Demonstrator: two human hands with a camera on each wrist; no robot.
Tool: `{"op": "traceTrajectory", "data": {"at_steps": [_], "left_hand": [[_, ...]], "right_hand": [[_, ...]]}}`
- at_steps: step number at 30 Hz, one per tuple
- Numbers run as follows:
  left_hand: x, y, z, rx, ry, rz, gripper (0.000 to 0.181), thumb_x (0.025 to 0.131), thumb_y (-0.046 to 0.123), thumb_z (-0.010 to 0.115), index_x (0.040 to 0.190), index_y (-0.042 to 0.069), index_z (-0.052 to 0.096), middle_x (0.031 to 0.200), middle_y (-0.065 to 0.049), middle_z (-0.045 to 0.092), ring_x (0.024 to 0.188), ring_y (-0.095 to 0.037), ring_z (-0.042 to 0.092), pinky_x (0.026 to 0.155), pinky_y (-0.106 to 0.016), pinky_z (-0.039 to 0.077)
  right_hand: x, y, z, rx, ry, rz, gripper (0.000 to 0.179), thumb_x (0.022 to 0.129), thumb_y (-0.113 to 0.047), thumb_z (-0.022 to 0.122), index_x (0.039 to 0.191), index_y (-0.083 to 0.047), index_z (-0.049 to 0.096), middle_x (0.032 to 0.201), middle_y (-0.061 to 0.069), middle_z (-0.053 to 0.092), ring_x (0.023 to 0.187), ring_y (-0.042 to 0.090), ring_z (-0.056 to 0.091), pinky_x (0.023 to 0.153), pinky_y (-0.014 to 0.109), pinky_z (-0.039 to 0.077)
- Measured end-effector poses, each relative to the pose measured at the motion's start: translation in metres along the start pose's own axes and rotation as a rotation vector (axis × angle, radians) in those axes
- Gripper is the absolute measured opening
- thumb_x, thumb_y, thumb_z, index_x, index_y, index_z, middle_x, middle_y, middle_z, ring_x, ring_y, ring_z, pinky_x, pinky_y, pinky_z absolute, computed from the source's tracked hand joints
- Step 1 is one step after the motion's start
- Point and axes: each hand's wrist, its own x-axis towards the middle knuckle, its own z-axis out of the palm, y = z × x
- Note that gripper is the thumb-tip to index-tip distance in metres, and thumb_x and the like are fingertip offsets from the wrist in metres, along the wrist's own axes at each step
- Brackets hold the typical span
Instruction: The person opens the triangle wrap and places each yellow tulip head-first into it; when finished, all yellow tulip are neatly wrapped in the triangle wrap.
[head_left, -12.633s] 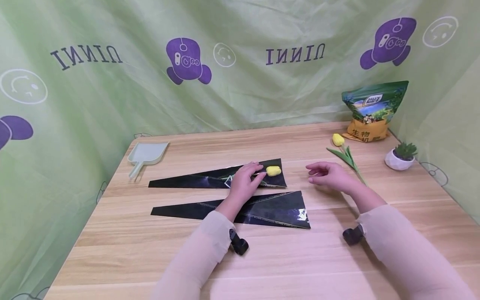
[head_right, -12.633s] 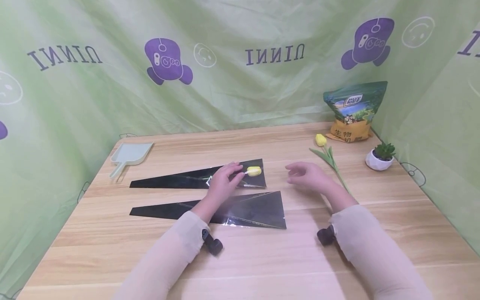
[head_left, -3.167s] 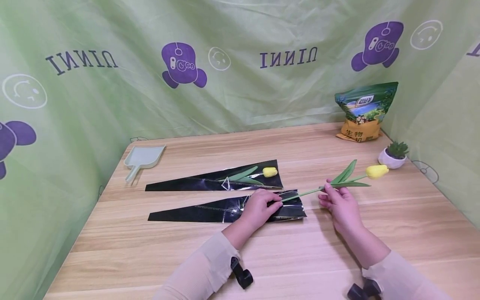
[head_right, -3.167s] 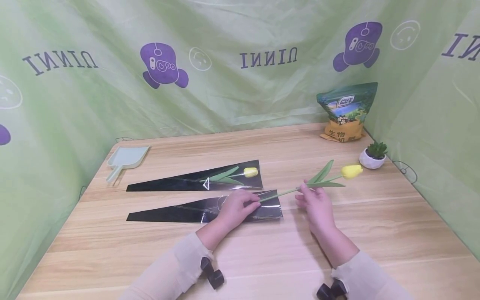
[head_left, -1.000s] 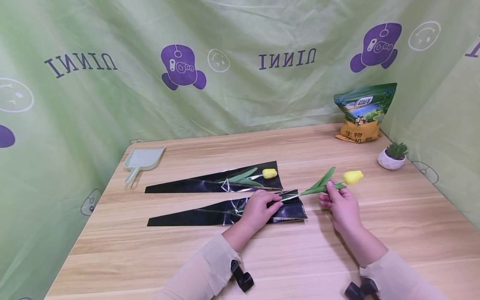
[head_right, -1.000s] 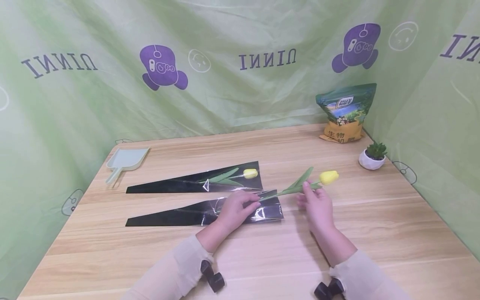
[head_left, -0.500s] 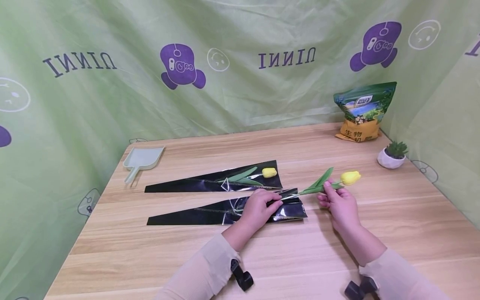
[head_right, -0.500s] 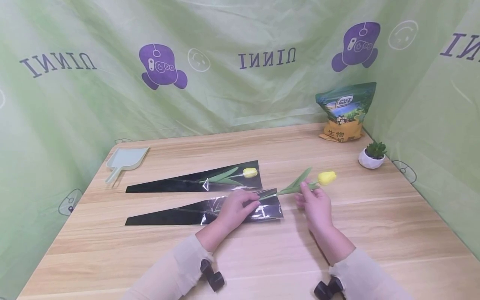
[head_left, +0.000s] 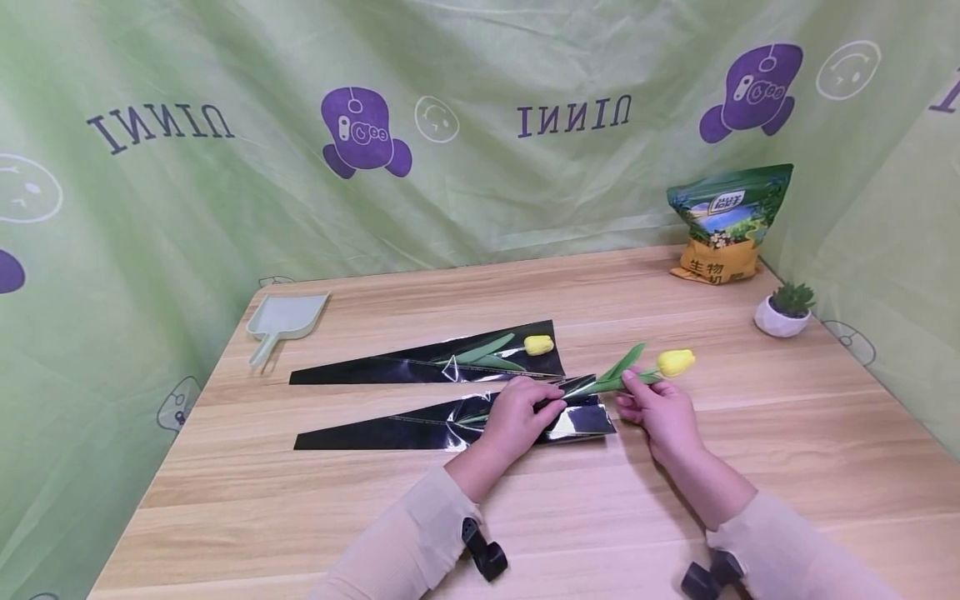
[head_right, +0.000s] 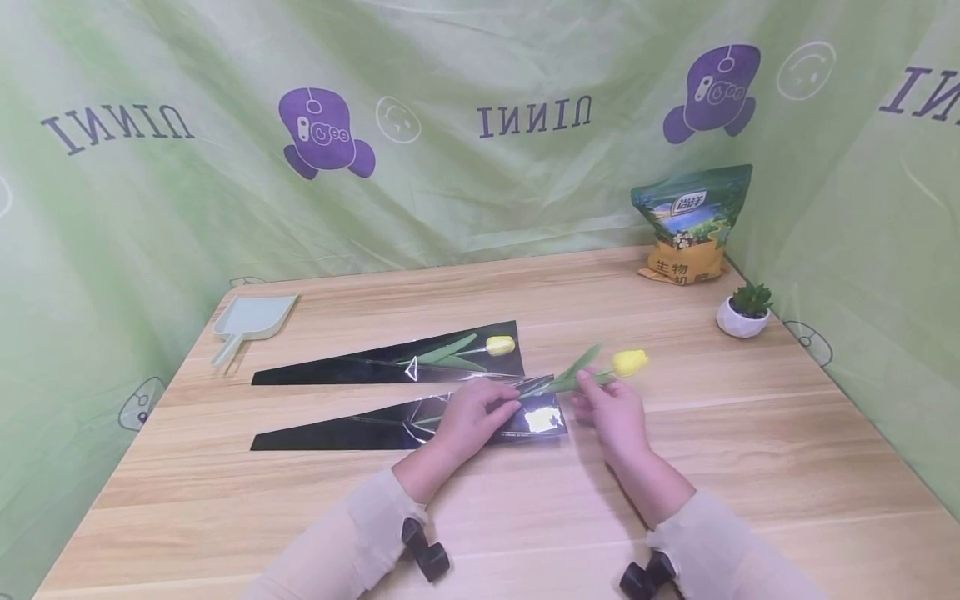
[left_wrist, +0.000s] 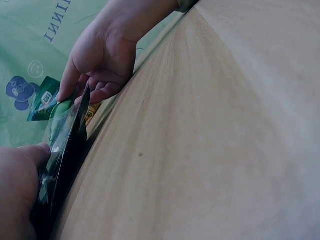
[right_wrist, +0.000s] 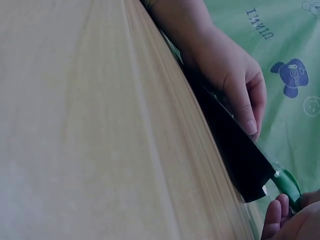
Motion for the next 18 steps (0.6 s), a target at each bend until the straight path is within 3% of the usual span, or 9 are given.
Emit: {"op": "traceTrajectory", "data": {"at_steps": [9, 12, 18], "left_hand": [[0.001, -0.001, 0.001, -0.003, 0.027, 0.019, 0.018, 0.089, 0.021, 0.070, 0.102, 0.012, 0.077, 0.106, -0.003, 0.076, 0.103, -0.019, 0.066, 0.093, -0.030, 0.052], [0.001, -0.001, 0.001, -0.001, 0.033, 0.023, 0.017, 0.089, 0.021, 0.071, 0.102, 0.012, 0.077, 0.105, -0.003, 0.076, 0.102, -0.019, 0.066, 0.093, -0.030, 0.052], [0.000, 0.000, 0.001, 0.006, 0.045, 0.035, 0.016, 0.089, 0.021, 0.071, 0.101, 0.011, 0.077, 0.103, -0.003, 0.076, 0.101, -0.019, 0.066, 0.092, -0.029, 0.052]], "right_hand": [[-0.003, 0.002, 0.009, -0.049, -0.063, 0.039, 0.008, 0.097, -0.018, 0.061, 0.104, -0.013, 0.061, 0.068, -0.012, 0.070, 0.063, 0.000, 0.066, 0.062, 0.016, 0.058], [-0.004, 0.002, 0.011, -0.082, -0.073, 0.043, 0.004, 0.098, -0.018, 0.061, 0.098, -0.015, 0.062, 0.066, -0.013, 0.069, 0.062, 0.000, 0.065, 0.060, 0.015, 0.057], [-0.006, 0.003, 0.011, -0.128, -0.119, 0.046, 0.012, 0.097, -0.017, 0.061, 0.086, -0.020, 0.064, 0.068, -0.013, 0.067, 0.062, -0.001, 0.064, 0.059, 0.014, 0.055]]}}
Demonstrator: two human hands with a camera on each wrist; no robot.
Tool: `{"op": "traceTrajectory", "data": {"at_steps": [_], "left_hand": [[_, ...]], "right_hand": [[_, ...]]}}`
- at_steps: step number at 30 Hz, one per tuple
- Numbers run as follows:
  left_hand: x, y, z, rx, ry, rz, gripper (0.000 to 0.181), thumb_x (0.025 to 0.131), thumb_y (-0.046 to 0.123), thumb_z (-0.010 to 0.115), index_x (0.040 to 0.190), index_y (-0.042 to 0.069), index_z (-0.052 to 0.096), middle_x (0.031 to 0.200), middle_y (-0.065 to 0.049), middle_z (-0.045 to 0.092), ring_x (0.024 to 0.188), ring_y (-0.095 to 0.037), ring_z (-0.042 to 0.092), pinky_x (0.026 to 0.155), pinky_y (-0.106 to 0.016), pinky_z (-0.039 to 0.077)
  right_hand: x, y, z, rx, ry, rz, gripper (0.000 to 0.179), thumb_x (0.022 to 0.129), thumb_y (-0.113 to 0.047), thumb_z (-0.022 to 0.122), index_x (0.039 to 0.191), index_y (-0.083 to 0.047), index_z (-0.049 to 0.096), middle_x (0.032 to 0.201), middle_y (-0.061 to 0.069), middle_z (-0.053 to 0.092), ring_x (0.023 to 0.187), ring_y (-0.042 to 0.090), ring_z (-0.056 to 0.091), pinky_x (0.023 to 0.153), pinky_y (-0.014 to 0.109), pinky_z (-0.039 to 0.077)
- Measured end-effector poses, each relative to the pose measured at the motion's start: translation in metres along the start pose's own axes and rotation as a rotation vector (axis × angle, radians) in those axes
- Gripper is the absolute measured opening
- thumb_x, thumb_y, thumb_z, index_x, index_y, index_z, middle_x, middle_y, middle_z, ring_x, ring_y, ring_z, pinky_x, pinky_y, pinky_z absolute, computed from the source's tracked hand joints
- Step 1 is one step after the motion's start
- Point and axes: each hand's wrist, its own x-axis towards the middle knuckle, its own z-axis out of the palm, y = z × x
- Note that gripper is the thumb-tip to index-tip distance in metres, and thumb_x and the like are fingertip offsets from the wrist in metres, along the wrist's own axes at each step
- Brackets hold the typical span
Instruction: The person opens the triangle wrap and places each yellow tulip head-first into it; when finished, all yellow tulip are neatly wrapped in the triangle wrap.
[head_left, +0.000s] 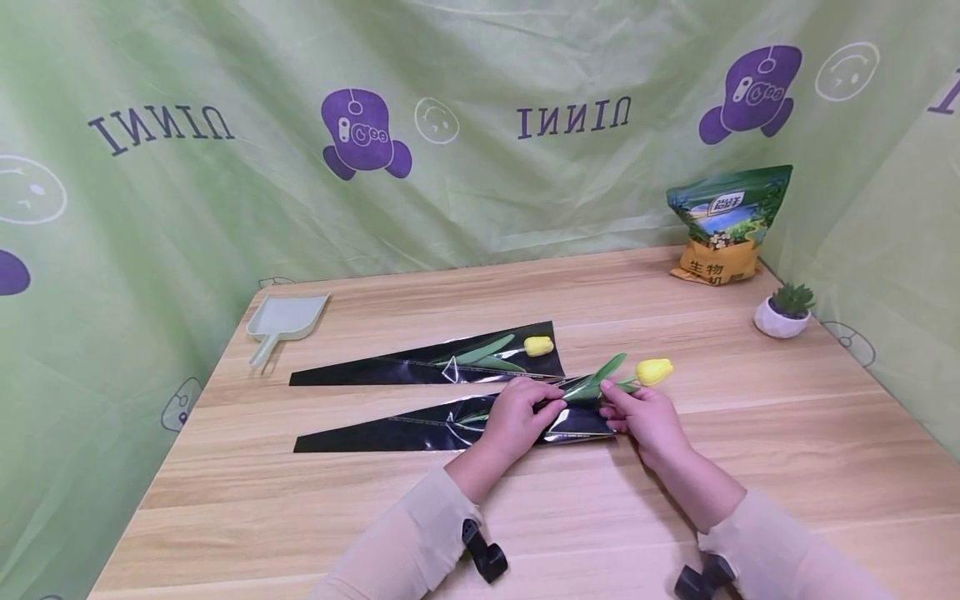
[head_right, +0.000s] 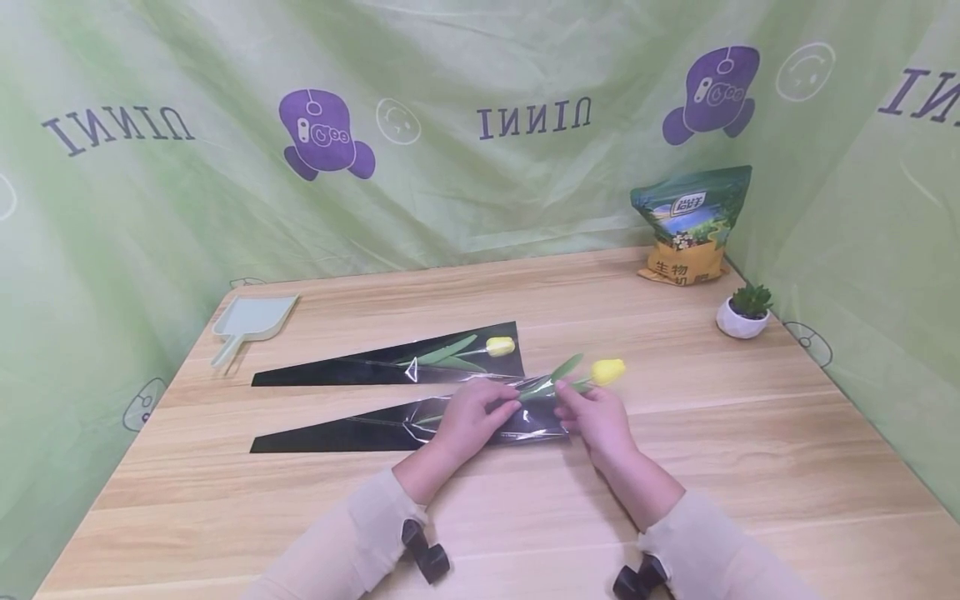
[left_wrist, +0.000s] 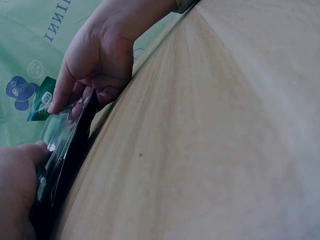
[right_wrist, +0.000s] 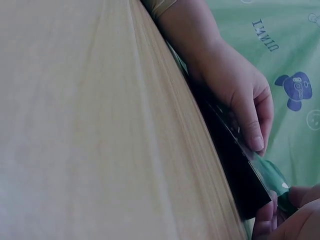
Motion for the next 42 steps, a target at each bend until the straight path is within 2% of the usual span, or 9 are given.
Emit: {"op": "traceTrajectory", "data": {"at_steps": [7, 15, 19, 23, 25, 30, 35, 39, 42], "left_hand": [[-0.001, -0.002, 0.001, -0.013, 0.002, -0.008, 0.017, 0.089, 0.021, 0.071, 0.101, 0.011, 0.077, 0.103, -0.003, 0.077, 0.101, -0.018, 0.066, 0.091, -0.030, 0.052], [-0.001, -0.002, 0.001, -0.006, 0.001, -0.002, 0.017, 0.090, 0.021, 0.070, 0.102, 0.012, 0.077, 0.103, -0.002, 0.077, 0.101, -0.018, 0.066, 0.090, -0.030, 0.052], [-0.001, -0.002, 0.001, -0.008, -0.005, -0.012, 0.017, 0.090, 0.021, 0.070, 0.103, 0.012, 0.077, 0.104, -0.002, 0.077, 0.101, -0.018, 0.066, 0.091, -0.030, 0.052], [-0.001, -0.001, 0.002, -0.002, -0.007, -0.015, 0.017, 0.090, 0.021, 0.070, 0.103, 0.013, 0.077, 0.103, -0.002, 0.077, 0.101, -0.018, 0.066, 0.091, -0.030, 0.052], [-0.001, -0.001, 0.001, -0.002, -0.003, -0.013, 0.017, 0.090, 0.021, 0.070, 0.103, 0.012, 0.077, 0.103, -0.002, 0.077, 0.101, -0.018, 0.066, 0.091, -0.030, 0.052], [-0.001, 0.000, 0.001, -0.009, -0.003, -0.013, 0.016, 0.089, 0.021, 0.071, 0.102, 0.012, 0.077, 0.102, -0.002, 0.077, 0.100, -0.018, 0.066, 0.090, -0.030, 0.052], [-0.001, -0.001, 0.002, -0.012, -0.009, -0.021, 0.016, 0.089, 0.021, 0.071, 0.101, 0.012, 0.077, 0.102, -0.002, 0.077, 0.100, -0.018, 0.065, 0.090, -0.030, 0.052], [-0.001, -0.001, 0.001, -0.013, -0.011, -0.022, 0.016, 0.090, 0.021, 0.071, 0.101, 0.013, 0.077, 0.102, -0.001, 0.077, 0.100, -0.018, 0.065, 0.091, -0.030, 0.052], [-0.001, -0.001, 0.001, -0.014, -0.014, -0.023, 0.016, 0.090, 0.021, 0.070, 0.101, 0.013, 0.077, 0.102, -0.001, 0.077, 0.101, -0.018, 0.065, 0.091, -0.030, 0.052]], "right_hand": [[0.000, 0.000, -0.002, -0.004, -0.032, -0.003, 0.006, 0.098, -0.018, 0.060, 0.093, -0.015, 0.061, 0.071, -0.012, 0.067, 0.065, -0.001, 0.064, 0.062, 0.014, 0.056], [-0.003, -0.001, -0.002, 0.087, -0.072, 0.004, 0.007, 0.099, -0.018, 0.057, 0.107, -0.016, 0.057, 0.074, -0.012, 0.067, 0.068, 0.000, 0.066, 0.066, 0.014, 0.056], [-0.004, -0.001, -0.001, 0.106, -0.072, 0.014, 0.028, 0.100, -0.018, 0.056, 0.126, -0.010, 0.051, 0.075, -0.014, 0.065, 0.068, -0.001, 0.065, 0.066, 0.013, 0.056], [-0.005, -0.001, -0.001, 0.115, -0.076, 0.024, 0.053, 0.101, -0.019, 0.055, 0.146, -0.004, 0.032, 0.078, -0.016, 0.064, 0.068, -0.001, 0.064, 0.067, 0.013, 0.055], [-0.004, -0.001, -0.002, 0.121, -0.078, 0.023, 0.053, 0.100, -0.018, 0.055, 0.146, -0.005, 0.031, 0.079, -0.016, 0.064, 0.068, -0.001, 0.064, 0.066, 0.013, 0.055], [0.000, -0.001, -0.008, 0.146, -0.066, -0.003, 0.030, 0.099, -0.010, 0.056, 0.126, -0.012, 0.043, 0.071, -0.013, 0.066, 0.064, 0.000, 0.065, 0.063, 0.014, 0.056], [0.004, 0.000, -0.019, 0.134, -0.111, -0.050, 0.024, 0.096, -0.004, 0.059, 0.115, -0.013, 0.048, 0.072, -0.011, 0.068, 0.066, 0.001, 0.065, 0.064, 0.015, 0.057], [0.009, 0.000, -0.029, 0.093, -0.161, -0.094, 0.025, 0.094, -0.001, 0.060, 0.115, -0.010, 0.048, 0.075, -0.010, 0.070, 0.069, 0.002, 0.067, 0.066, 0.017, 0.058], [0.013, -0.001, -0.037, 0.044, -0.190, -0.107, 0.034, 0.094, -0.001, 0.061, 0.123, 0.000, 0.044, 0.078, -0.009, 0.069, 0.071, 0.003, 0.067, 0.068, 0.018, 0.059]]}}
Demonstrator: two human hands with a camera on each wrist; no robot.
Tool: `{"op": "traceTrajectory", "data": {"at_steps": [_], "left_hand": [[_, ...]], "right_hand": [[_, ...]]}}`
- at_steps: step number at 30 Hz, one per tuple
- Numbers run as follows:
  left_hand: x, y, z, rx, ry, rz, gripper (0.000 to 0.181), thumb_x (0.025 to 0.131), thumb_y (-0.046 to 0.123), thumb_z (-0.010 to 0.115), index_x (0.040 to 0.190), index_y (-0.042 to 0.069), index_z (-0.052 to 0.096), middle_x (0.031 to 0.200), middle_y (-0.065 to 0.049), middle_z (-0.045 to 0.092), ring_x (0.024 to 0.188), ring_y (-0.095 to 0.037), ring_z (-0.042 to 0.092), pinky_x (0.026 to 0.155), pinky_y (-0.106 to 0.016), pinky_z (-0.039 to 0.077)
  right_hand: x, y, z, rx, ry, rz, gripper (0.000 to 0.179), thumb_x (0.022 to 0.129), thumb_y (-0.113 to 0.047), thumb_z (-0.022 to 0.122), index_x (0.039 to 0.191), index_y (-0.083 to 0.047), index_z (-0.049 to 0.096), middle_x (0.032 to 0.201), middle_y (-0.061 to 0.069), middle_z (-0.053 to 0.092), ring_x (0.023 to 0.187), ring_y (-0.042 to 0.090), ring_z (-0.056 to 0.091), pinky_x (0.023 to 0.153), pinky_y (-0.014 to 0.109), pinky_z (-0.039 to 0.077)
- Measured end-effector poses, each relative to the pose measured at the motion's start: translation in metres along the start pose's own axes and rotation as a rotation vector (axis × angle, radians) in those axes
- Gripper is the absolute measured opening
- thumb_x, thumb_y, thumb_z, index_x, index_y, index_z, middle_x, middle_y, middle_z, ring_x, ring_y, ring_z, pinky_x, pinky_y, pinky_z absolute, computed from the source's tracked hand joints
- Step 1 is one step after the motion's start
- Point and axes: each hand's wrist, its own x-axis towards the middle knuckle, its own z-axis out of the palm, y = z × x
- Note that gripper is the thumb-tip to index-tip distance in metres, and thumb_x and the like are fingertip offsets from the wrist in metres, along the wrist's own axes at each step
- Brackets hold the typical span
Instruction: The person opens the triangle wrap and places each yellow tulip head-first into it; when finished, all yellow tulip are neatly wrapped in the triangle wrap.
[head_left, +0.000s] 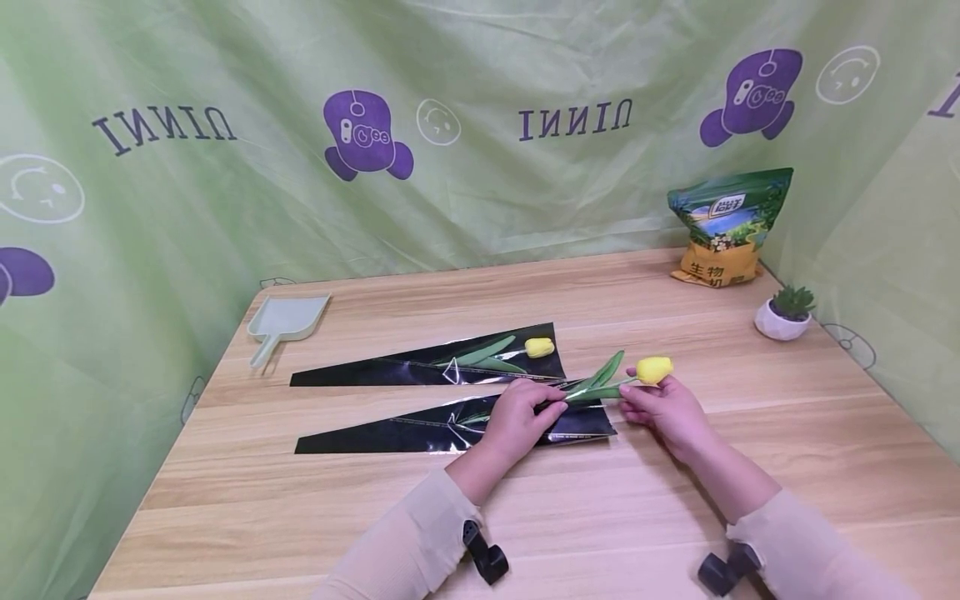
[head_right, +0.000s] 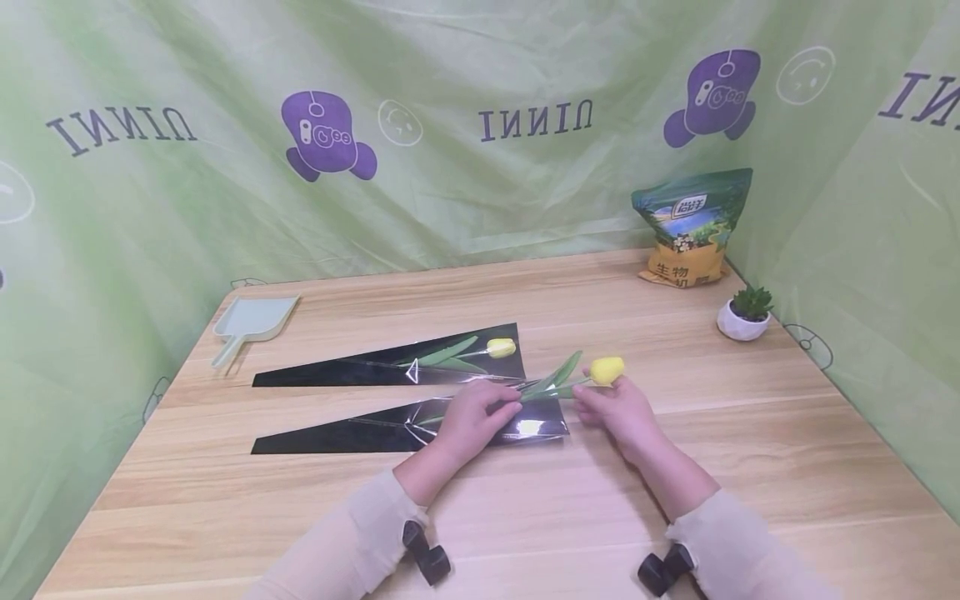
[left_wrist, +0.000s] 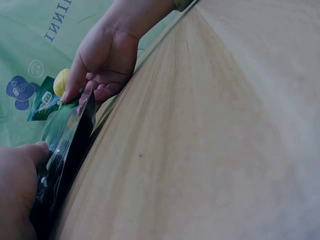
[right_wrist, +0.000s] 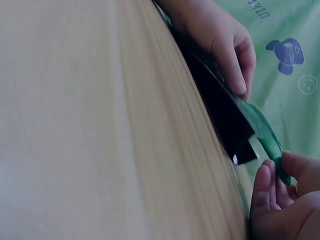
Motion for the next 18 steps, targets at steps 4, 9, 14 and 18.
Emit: {"op": "traceTrajectory", "data": {"at_steps": [4, 9, 14, 18], "left_hand": [[-0.001, 0.000, -0.001, -0.002, 0.001, 0.004, 0.016, 0.090, 0.021, 0.070, 0.101, 0.013, 0.077, 0.102, -0.001, 0.077, 0.101, -0.018, 0.065, 0.092, -0.030, 0.052], [-0.001, 0.000, -0.001, 0.001, -0.001, 0.011, 0.016, 0.090, 0.021, 0.070, 0.102, 0.013, 0.077, 0.102, -0.002, 0.077, 0.101, -0.019, 0.065, 0.092, -0.031, 0.052], [-0.001, 0.002, -0.002, 0.008, -0.003, 0.020, 0.017, 0.090, 0.022, 0.070, 0.102, 0.013, 0.077, 0.103, -0.002, 0.076, 0.102, -0.019, 0.065, 0.092, -0.030, 0.052], [-0.001, 0.002, -0.003, 0.003, -0.006, 0.019, 0.017, 0.090, 0.022, 0.070, 0.102, 0.012, 0.077, 0.104, -0.002, 0.076, 0.102, -0.019, 0.065, 0.092, -0.030, 0.052]], "right_hand": [[0.004, -0.004, -0.012, -0.121, -0.037, 0.001, 0.055, 0.093, -0.001, 0.062, 0.137, 0.013, 0.032, 0.080, -0.011, 0.070, 0.073, 0.004, 0.069, 0.068, 0.019, 0.059], [0.007, -0.011, -0.026, -0.303, -0.091, -0.019, 0.064, 0.092, -0.002, 0.063, 0.142, 0.013, 0.026, 0.086, -0.013, 0.070, 0.079, 0.002, 0.069, 0.072, 0.020, 0.059], [0.011, -0.018, -0.039, -0.429, -0.160, -0.020, 0.070, 0.091, -0.007, 0.066, 0.147, 0.008, 0.026, 0.102, 0.003, 0.070, 0.086, 0.003, 0.069, 0.077, 0.024, 0.060], [0.013, -0.022, -0.050, -0.531, -0.214, -0.020, 0.069, 0.091, -0.012, 0.069, 0.146, 0.006, 0.031, 0.114, 0.020, 0.067, 0.090, 0.003, 0.067, 0.080, 0.025, 0.060]]}}
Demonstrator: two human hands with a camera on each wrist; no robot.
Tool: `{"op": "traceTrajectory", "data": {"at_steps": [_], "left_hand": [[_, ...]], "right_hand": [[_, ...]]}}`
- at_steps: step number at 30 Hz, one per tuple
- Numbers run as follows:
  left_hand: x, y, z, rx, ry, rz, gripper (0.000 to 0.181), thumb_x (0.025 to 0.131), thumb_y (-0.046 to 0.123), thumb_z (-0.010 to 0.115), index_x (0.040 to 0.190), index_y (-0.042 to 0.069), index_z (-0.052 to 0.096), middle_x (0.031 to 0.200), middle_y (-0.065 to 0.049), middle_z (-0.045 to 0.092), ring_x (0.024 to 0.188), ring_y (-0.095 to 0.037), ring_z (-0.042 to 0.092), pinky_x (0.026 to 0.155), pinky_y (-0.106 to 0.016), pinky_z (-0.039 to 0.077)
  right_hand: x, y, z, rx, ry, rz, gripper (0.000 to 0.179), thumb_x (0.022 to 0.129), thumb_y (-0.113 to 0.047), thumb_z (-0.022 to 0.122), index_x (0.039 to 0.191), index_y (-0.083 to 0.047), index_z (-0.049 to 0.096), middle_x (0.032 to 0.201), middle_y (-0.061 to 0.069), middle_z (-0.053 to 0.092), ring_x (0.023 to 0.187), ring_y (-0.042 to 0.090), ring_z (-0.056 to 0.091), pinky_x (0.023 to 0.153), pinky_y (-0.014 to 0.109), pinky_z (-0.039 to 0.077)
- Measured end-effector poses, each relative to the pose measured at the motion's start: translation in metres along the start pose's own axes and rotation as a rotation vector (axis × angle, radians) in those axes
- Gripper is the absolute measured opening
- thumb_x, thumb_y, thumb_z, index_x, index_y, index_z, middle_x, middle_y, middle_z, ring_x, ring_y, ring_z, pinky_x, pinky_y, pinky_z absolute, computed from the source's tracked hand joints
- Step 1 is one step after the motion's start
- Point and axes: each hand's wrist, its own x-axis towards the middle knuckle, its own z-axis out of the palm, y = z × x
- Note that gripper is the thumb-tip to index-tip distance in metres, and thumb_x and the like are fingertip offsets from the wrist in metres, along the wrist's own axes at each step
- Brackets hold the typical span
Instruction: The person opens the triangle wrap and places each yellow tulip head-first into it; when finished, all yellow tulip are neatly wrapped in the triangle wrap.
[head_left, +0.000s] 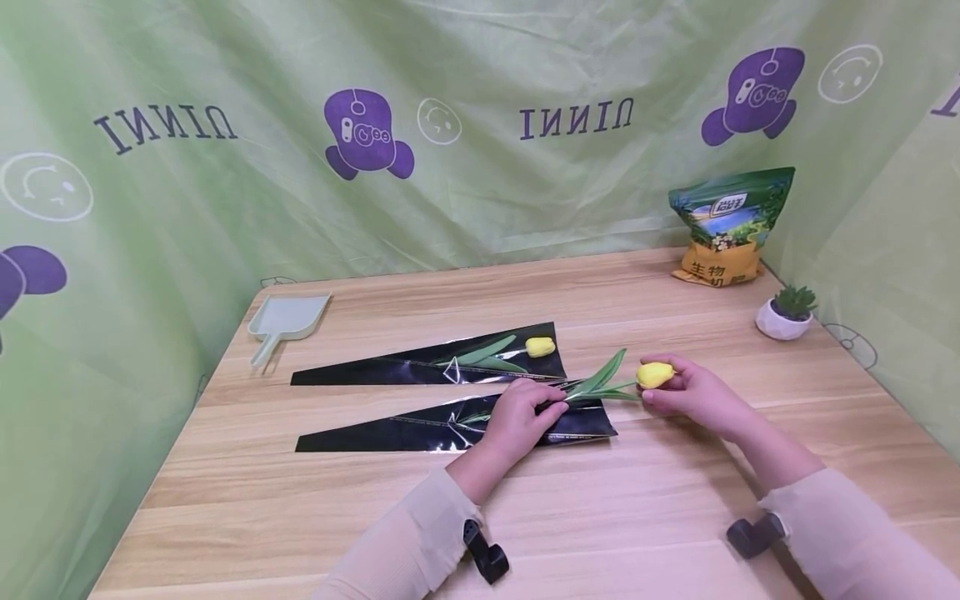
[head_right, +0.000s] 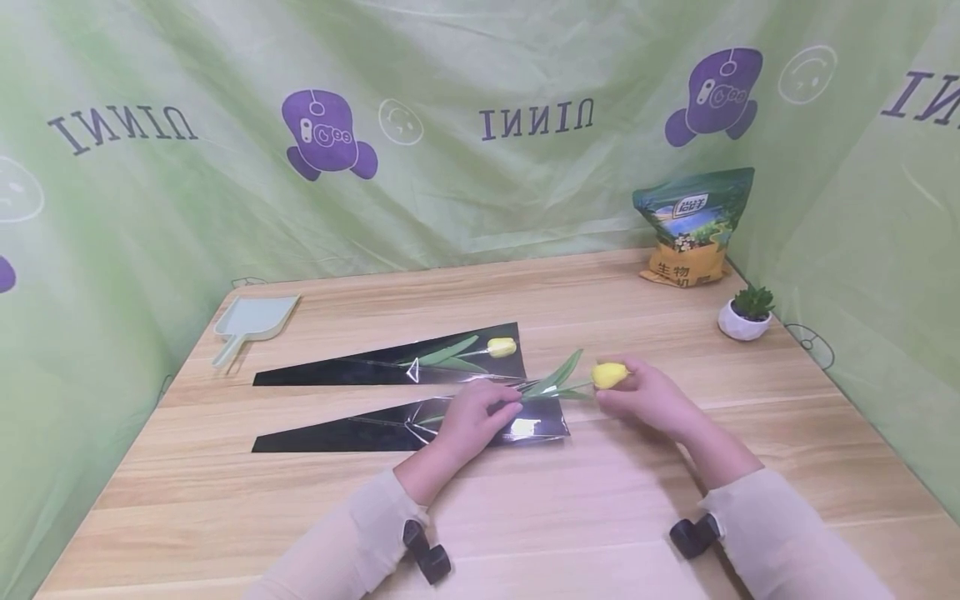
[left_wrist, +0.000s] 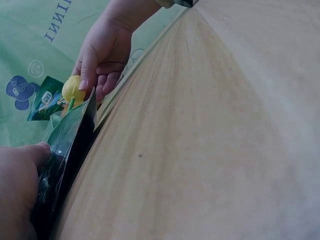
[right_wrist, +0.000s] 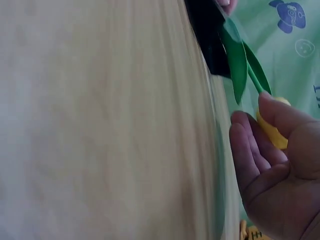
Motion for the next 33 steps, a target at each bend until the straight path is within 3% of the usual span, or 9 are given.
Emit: {"op": "traceTrajectory", "data": {"at_steps": [4, 8, 11, 18, 26, 33], "left_hand": [[0.000, -0.001, 0.001, -0.001, -0.001, 0.003, 0.017, 0.090, 0.021, 0.070, 0.103, 0.012, 0.077, 0.105, -0.003, 0.076, 0.103, -0.019, 0.065, 0.093, -0.031, 0.052], [0.000, -0.002, 0.002, 0.008, -0.002, 0.012, 0.018, 0.089, 0.021, 0.071, 0.103, 0.012, 0.077, 0.104, -0.003, 0.076, 0.103, -0.019, 0.065, 0.093, -0.031, 0.052], [0.001, -0.002, 0.002, 0.010, -0.006, 0.014, 0.018, 0.089, 0.021, 0.071, 0.103, 0.011, 0.077, 0.105, -0.003, 0.076, 0.104, -0.019, 0.065, 0.093, -0.031, 0.052], [0.000, -0.001, 0.001, 0.033, -0.003, 0.026, 0.018, 0.089, 0.022, 0.071, 0.103, 0.012, 0.077, 0.104, -0.002, 0.076, 0.103, -0.019, 0.065, 0.092, -0.029, 0.052], [0.001, -0.001, 0.001, 0.025, -0.005, 0.026, 0.017, 0.090, 0.022, 0.070, 0.103, 0.012, 0.077, 0.105, -0.002, 0.076, 0.103, -0.018, 0.065, 0.093, -0.029, 0.051], [0.000, -0.001, 0.001, 0.007, -0.016, 0.020, 0.018, 0.090, 0.022, 0.070, 0.104, 0.012, 0.077, 0.106, -0.002, 0.076, 0.104, -0.019, 0.065, 0.094, -0.030, 0.051]], "right_hand": [[-0.001, 0.000, -0.011, -0.134, -0.038, 0.001, 0.065, 0.091, -0.020, 0.069, 0.143, 0.006, 0.039, 0.123, 0.026, 0.063, 0.094, 0.001, 0.065, 0.081, 0.022, 0.058], [-0.003, -0.001, -0.018, -0.258, -0.053, -0.011, 0.063, 0.093, -0.027, 0.067, 0.142, 0.004, 0.044, 0.125, 0.024, 0.062, 0.097, -0.001, 0.061, 0.082, 0.017, 0.054], [-0.004, -0.001, -0.020, -0.257, -0.062, -0.022, 0.063, 0.094, -0.028, 0.066, 0.144, 0.003, 0.043, 0.127, 0.024, 0.060, 0.096, -0.002, 0.060, 0.082, 0.016, 0.054], [-0.001, 0.002, -0.017, -0.137, -0.104, -0.046, 0.056, 0.091, -0.017, 0.069, 0.134, 0.010, 0.046, 0.120, 0.022, 0.065, 0.096, -0.003, 0.064, 0.083, 0.018, 0.056], [0.006, 0.000, -0.005, -0.141, -0.183, -0.052, 0.051, 0.091, -0.017, 0.068, 0.129, 0.011, 0.050, 0.115, 0.021, 0.068, 0.089, 0.005, 0.066, 0.077, 0.024, 0.059], [0.012, -0.002, 0.006, -0.255, -0.144, -0.068, 0.046, 0.087, -0.021, 0.074, 0.122, 0.005, 0.061, 0.098, 0.010, 0.067, 0.078, 0.008, 0.060, 0.067, 0.023, 0.055]]}}
